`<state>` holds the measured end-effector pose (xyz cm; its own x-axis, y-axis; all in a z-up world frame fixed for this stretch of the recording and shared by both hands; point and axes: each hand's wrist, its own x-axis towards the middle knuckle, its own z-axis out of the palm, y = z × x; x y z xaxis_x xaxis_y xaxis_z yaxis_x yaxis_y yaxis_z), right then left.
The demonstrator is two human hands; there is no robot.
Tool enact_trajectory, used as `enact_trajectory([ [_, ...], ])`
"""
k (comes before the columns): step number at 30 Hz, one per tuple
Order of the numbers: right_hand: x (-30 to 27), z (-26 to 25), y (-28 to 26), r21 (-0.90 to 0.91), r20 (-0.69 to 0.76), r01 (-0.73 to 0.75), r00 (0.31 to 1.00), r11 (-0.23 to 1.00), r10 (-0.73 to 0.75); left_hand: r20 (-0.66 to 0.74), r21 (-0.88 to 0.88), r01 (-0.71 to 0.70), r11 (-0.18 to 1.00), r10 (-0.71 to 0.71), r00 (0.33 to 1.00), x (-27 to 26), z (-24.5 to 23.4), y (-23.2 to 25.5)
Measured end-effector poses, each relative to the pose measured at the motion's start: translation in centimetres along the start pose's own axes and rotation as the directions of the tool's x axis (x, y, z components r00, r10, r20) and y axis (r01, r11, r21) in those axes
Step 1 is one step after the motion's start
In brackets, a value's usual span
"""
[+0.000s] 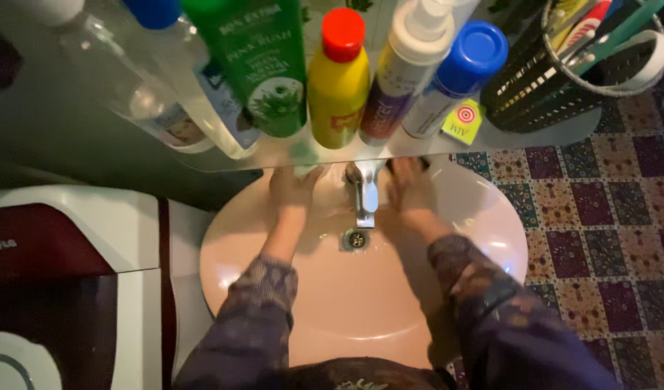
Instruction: The person cleans a pink bathroom sink using a dark cloth and liquid soap. They scrub the basin, faucet, and surrounding areas, rinse the cloth under running water, and wipe the washing machine lid before placing the cloth on it.
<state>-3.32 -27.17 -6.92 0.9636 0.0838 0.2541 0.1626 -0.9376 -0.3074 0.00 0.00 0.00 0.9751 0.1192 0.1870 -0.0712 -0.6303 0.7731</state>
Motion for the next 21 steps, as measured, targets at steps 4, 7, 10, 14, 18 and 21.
enact_trajectory([
  [4,-6.4,1.9,-4.8,0.043,-0.106,0.133,0.986,0.99,-0.128,-0.069,-0.135,0.172,0.976,-0.183,0.981,-4.9,-6.1,0.3],
  [7,-6.7,4.4,-10.5,0.338,0.066,-0.044,0.998,0.94,0.023,-0.103,0.137,0.346,0.928,-0.334,0.937,-10.3,-11.0,0.2],
  [10,-4.1,8.7,-14.3,0.02,-0.064,0.244,0.968,0.97,-0.242,-0.169,0.051,0.268,0.962,-0.256,0.952,-13.6,-12.3,-0.8],
  [14,1.5,13.2,-15.0,0.012,-0.108,0.075,0.991,0.997,-0.073,-0.128,-0.175,0.217,0.96,-0.24,0.962,-16.6,-13.4,-3.0],
  [18,4.4,9.8,-17.7,0.104,-0.157,-0.242,0.954,0.965,0.256,-0.174,-0.154,0.216,0.964,-0.241,0.955,-17.2,-15.2,-3.5],
  [21,8.0,7.2,-21.3,0.038,0.18,-0.241,0.956,0.97,0.231,-0.17,-0.14,0.317,0.938,-0.338,0.925,-17.5,-16.9,-3.4],
])
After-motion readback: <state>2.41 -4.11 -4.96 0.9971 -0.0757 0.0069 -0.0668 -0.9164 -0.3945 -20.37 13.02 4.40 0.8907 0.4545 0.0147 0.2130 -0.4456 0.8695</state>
